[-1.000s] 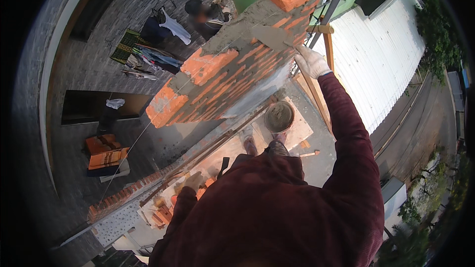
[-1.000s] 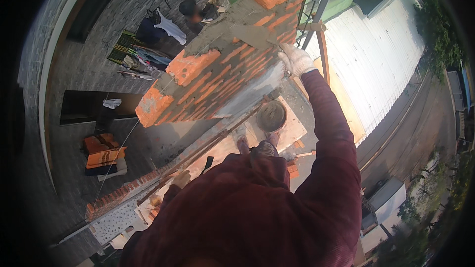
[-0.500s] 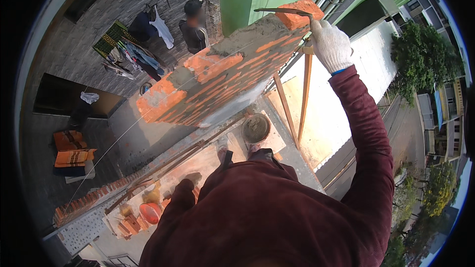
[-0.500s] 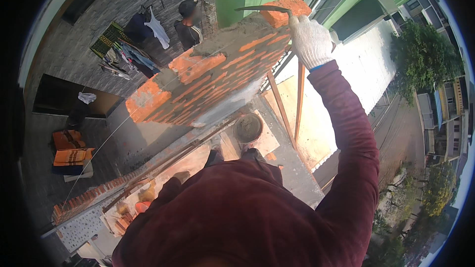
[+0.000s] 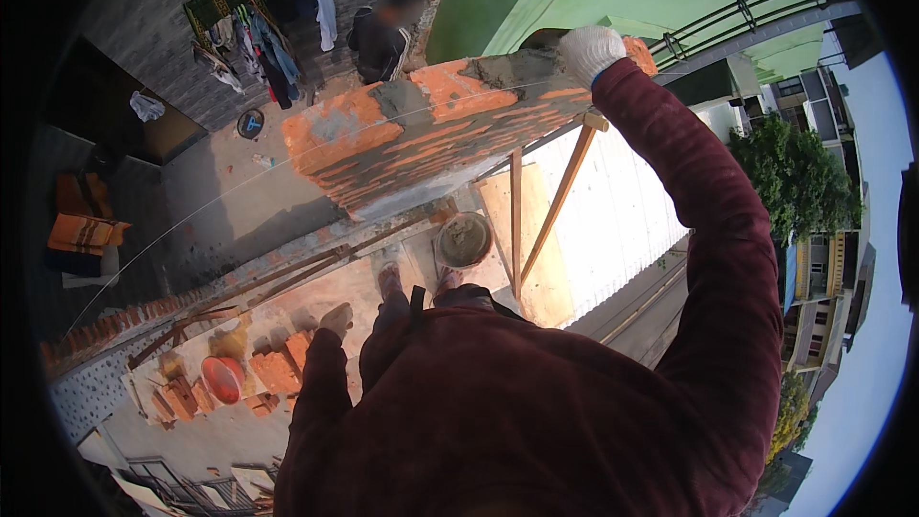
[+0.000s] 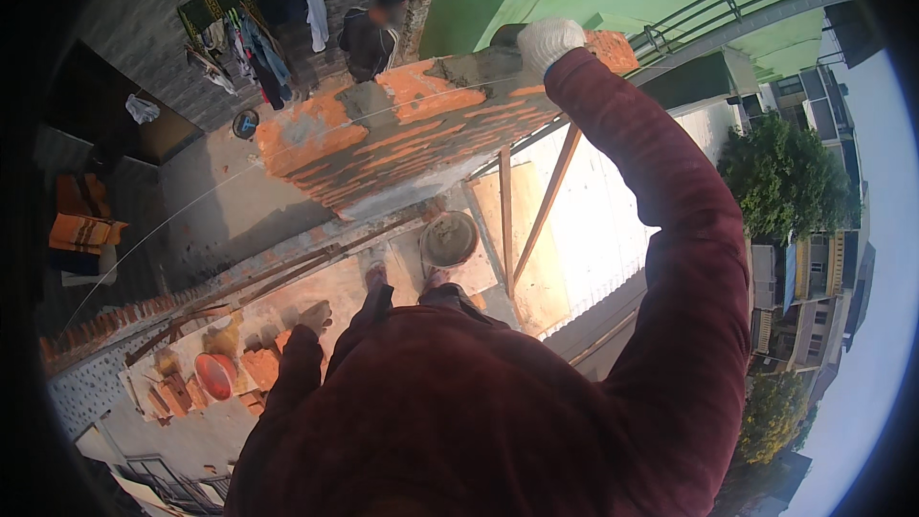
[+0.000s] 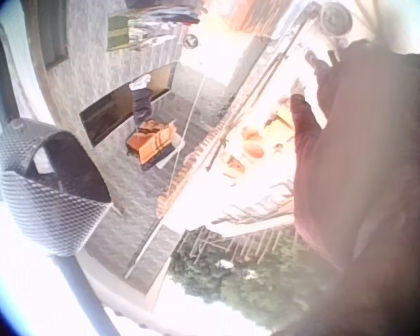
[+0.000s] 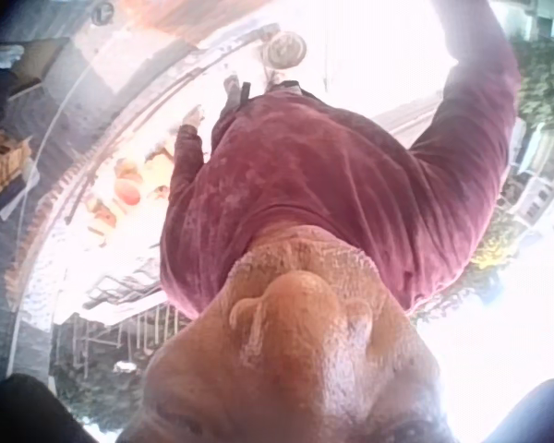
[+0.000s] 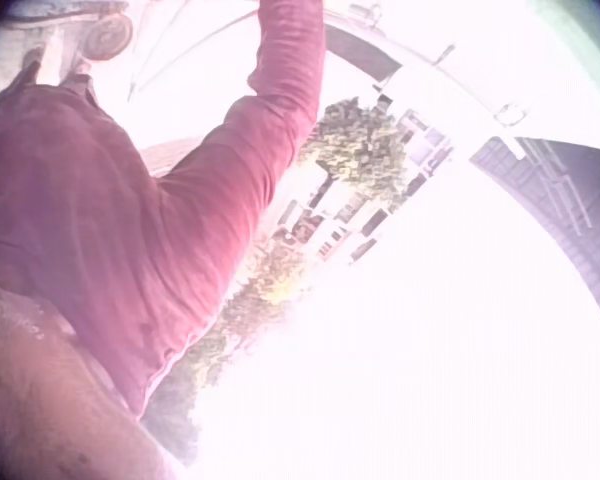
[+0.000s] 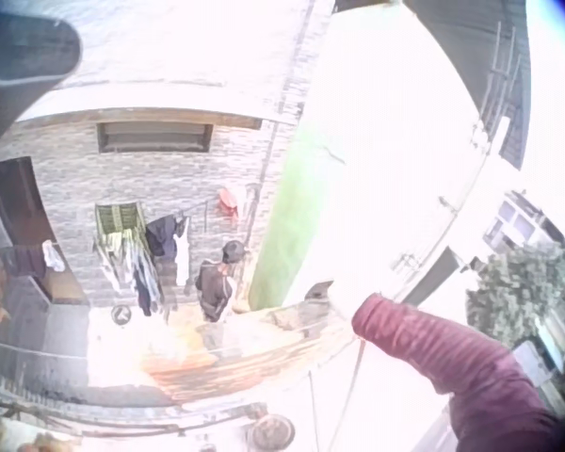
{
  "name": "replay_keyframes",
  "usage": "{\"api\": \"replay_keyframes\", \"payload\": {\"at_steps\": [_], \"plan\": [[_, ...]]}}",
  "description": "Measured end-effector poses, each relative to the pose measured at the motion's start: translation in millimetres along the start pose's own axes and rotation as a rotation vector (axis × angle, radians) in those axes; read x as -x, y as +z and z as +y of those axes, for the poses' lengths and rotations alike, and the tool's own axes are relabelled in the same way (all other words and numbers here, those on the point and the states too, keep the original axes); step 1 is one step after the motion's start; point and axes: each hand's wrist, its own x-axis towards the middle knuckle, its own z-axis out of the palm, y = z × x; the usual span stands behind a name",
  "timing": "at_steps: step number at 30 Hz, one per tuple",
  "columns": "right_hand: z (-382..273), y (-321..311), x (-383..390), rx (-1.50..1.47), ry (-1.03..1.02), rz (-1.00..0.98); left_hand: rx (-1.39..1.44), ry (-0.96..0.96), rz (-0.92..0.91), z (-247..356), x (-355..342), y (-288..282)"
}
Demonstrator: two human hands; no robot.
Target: The person scoops mortar from a bucket with a trowel and applies it to the top of a brick wall. The person then picks up a brick, places it on the mortar, and taps it into position with the trowel. This process is repeated to extend the wall.
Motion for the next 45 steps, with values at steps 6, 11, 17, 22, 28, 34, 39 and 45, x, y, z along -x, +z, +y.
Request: {"api": "replay_keyframes", "payload": {"at_steps": [6, 11, 17, 22, 28, 34, 39, 45], "plan": [[-35.6, -33.7, 34.2, -0.044, -0.133, 0.032, -0.229, -0.137, -0.118, -38.4, -7.1, -44.9], [-0.6, -63.8, 87.5, -0.309, 0.022, 0.154, -0.008, 0.035, -0.048, -46.8, -25.5, -55.1], [93.5, -44.2, 239.5, -1.102, 0.536, -0.012, -0.109, 0.103, -0.108, -36.0, -23.1, -68.3], [25.6, 91.1, 338.4, -1.665, 0.924, -0.365, -0.116, 0.084, 0.062, -40.4, 45.4, -24.5], [-167.8, 261.2, 334.1, -1.869, 0.995, -0.713, -0.220, -0.047, 0.173, -49.7, 114.5, 27.4], [-231.3, 282.8, 303.6, -1.652, 0.722, -1.110, -0.073, -0.050, 0.324, -121.7, 153.6, 74.6], [-243.4, 281.2, 268.6, -1.274, 0.445, -1.308, 0.179, -0.250, 0.309, -219.0, 152.7, 120.2], [-308.5, 235.5, 235.0, -1.021, 0.214, -1.204, -0.341, -0.451, 0.538, -210.5, 131.1, 44.8]]}}
